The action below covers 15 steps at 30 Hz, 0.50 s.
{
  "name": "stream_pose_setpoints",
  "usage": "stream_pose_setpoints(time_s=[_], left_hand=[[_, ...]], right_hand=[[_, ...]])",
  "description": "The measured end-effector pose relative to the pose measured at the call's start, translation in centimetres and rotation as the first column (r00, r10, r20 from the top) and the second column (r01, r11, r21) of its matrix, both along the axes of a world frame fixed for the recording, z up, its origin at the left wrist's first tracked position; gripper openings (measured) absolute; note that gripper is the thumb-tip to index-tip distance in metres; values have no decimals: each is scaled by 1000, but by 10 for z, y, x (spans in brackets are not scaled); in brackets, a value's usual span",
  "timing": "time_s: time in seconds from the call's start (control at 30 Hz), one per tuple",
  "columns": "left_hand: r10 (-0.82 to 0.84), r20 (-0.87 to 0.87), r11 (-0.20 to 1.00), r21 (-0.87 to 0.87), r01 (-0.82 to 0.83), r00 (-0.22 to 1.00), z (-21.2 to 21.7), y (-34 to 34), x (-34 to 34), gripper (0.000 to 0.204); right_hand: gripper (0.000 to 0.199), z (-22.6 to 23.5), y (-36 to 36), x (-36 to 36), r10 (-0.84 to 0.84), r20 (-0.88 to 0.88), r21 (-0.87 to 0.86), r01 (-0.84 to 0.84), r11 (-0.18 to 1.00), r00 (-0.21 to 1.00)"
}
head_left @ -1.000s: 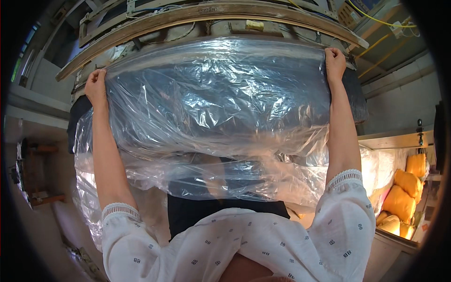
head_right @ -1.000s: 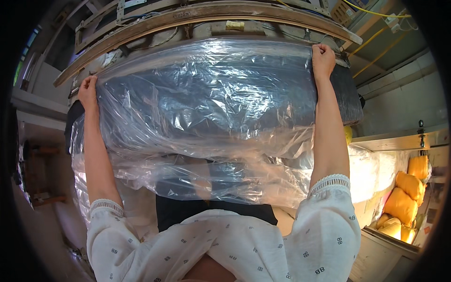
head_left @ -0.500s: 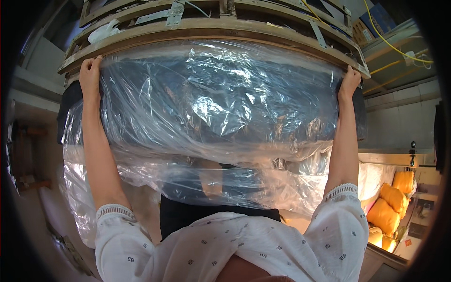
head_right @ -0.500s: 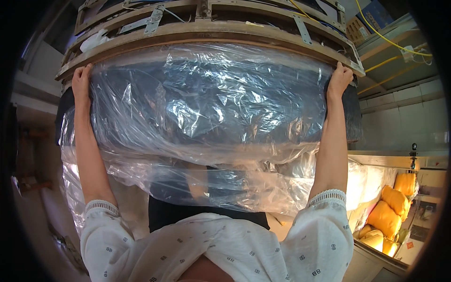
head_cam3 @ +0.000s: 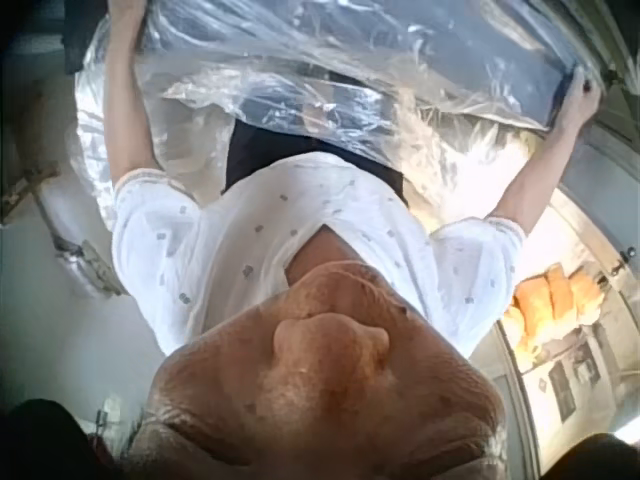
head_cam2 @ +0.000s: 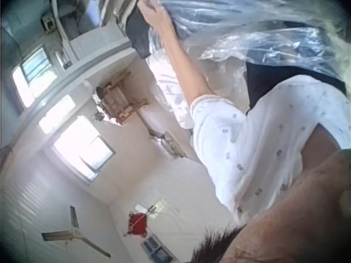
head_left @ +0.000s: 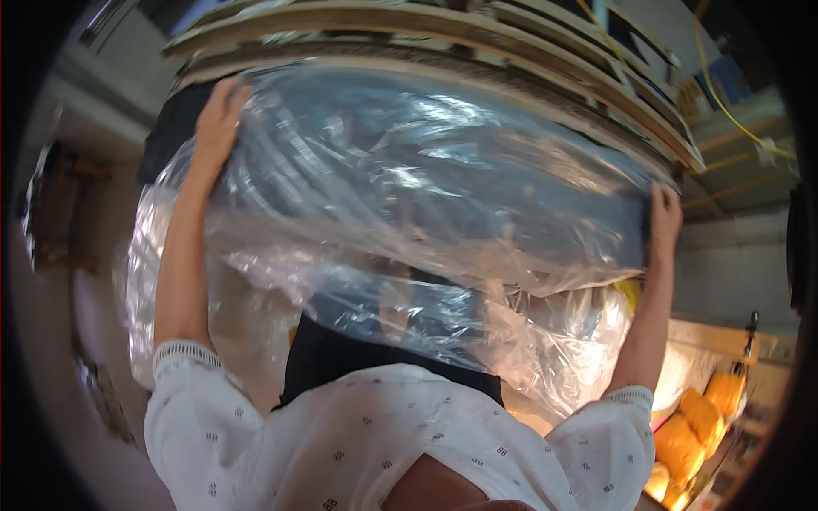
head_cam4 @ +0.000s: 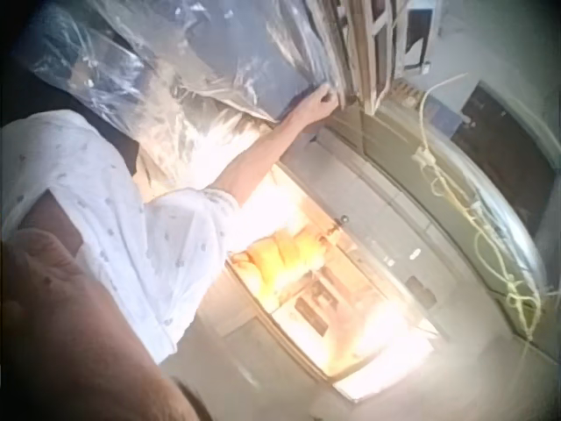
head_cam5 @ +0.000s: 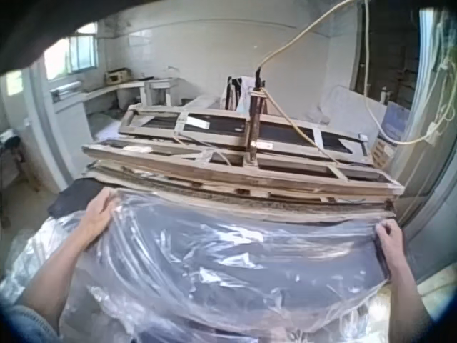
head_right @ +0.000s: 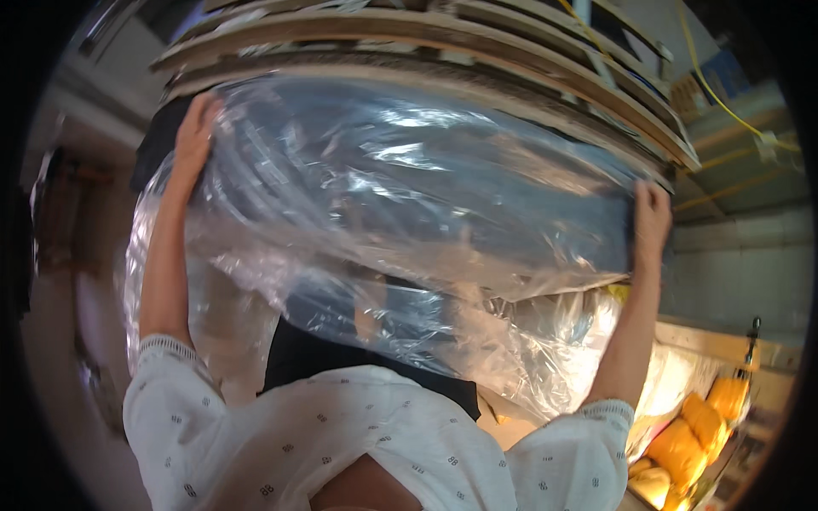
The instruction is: Wrapping a large piece of upholstered foam or furniture in plastic film.
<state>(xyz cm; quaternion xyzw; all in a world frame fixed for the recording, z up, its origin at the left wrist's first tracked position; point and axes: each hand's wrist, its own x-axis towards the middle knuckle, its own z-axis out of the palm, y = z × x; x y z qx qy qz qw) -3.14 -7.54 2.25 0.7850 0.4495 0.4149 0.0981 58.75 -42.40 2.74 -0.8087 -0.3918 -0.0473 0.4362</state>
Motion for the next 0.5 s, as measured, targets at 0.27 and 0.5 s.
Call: stream_pose_setpoints(time_s=[0.27,0.5], left_hand=[[-387,-102,918,45,393,916,-11,-43,181,22],[-378,-35,910,171,378,925,-18,-70,242,30]], right_hand=[[32,54,-25,-110,240,398,-86,-225,971,885],[46,40,60,-283,791,193,-471,-652,594,581]])
